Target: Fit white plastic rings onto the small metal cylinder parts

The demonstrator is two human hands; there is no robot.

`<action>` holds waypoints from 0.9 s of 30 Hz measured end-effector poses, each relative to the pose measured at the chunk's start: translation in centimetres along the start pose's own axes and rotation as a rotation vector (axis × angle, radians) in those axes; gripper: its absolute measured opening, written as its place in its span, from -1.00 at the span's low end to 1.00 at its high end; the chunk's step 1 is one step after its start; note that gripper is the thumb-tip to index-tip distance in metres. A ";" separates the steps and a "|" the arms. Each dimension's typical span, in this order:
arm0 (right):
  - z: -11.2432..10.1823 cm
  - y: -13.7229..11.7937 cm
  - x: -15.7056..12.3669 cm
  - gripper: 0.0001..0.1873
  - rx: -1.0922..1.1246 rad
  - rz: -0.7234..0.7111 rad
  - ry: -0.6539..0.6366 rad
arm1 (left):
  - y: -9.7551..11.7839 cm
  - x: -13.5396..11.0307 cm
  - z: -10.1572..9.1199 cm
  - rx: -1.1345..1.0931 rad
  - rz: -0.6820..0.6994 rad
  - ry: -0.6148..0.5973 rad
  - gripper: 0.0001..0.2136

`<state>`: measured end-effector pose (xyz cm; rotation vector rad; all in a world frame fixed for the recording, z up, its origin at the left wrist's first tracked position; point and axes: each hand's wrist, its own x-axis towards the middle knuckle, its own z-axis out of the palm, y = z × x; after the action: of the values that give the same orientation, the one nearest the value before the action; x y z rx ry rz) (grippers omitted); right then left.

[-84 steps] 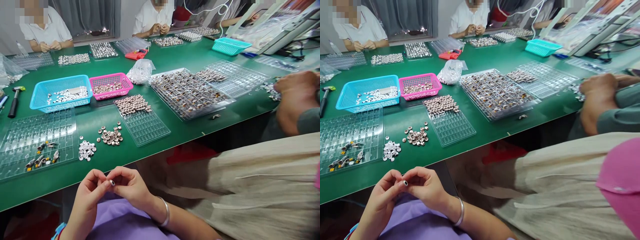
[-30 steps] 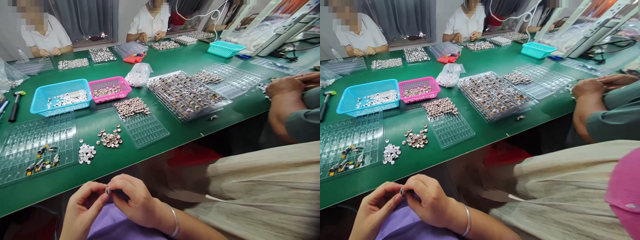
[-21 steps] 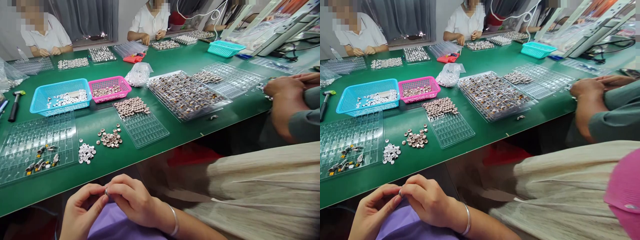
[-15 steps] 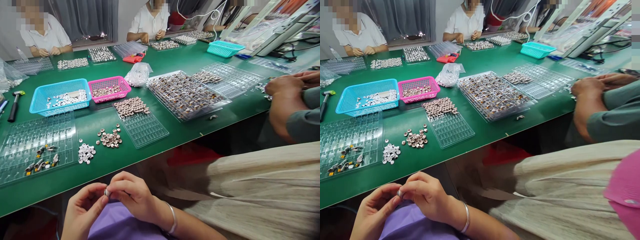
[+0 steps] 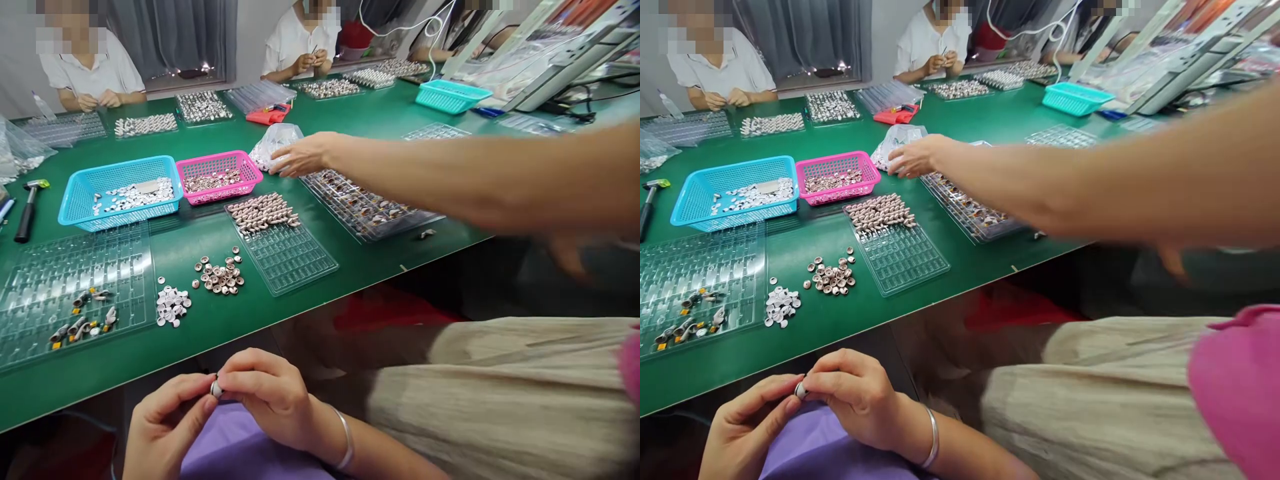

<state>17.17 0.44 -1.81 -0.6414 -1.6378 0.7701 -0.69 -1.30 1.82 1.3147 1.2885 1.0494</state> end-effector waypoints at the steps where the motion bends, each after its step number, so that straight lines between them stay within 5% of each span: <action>1: 0.0 -0.1 0.0 -0.69 0.001 0.001 -0.003 | 0.0 0.0 0.0 0.013 0.022 -0.003 -0.88; 7: -0.1 -0.3 0.1 -0.69 -0.003 0.003 -0.021 | -0.4 -0.3 -0.5 0.089 0.093 -0.013 -0.85; 18: -0.5 -1.0 0.6 -0.87 0.136 0.278 -0.051 | 0.5 0.0 0.0 0.202 0.307 -0.005 -0.76; 27: -0.1 -0.8 0.7 -0.92 0.107 0.289 -0.008 | -0.1 -0.2 -0.8 0.388 0.480 -0.036 -0.70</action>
<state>17.11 0.48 -0.73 -0.8090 -1.5176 1.0626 -1.48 -1.42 1.85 1.9987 1.2164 1.1212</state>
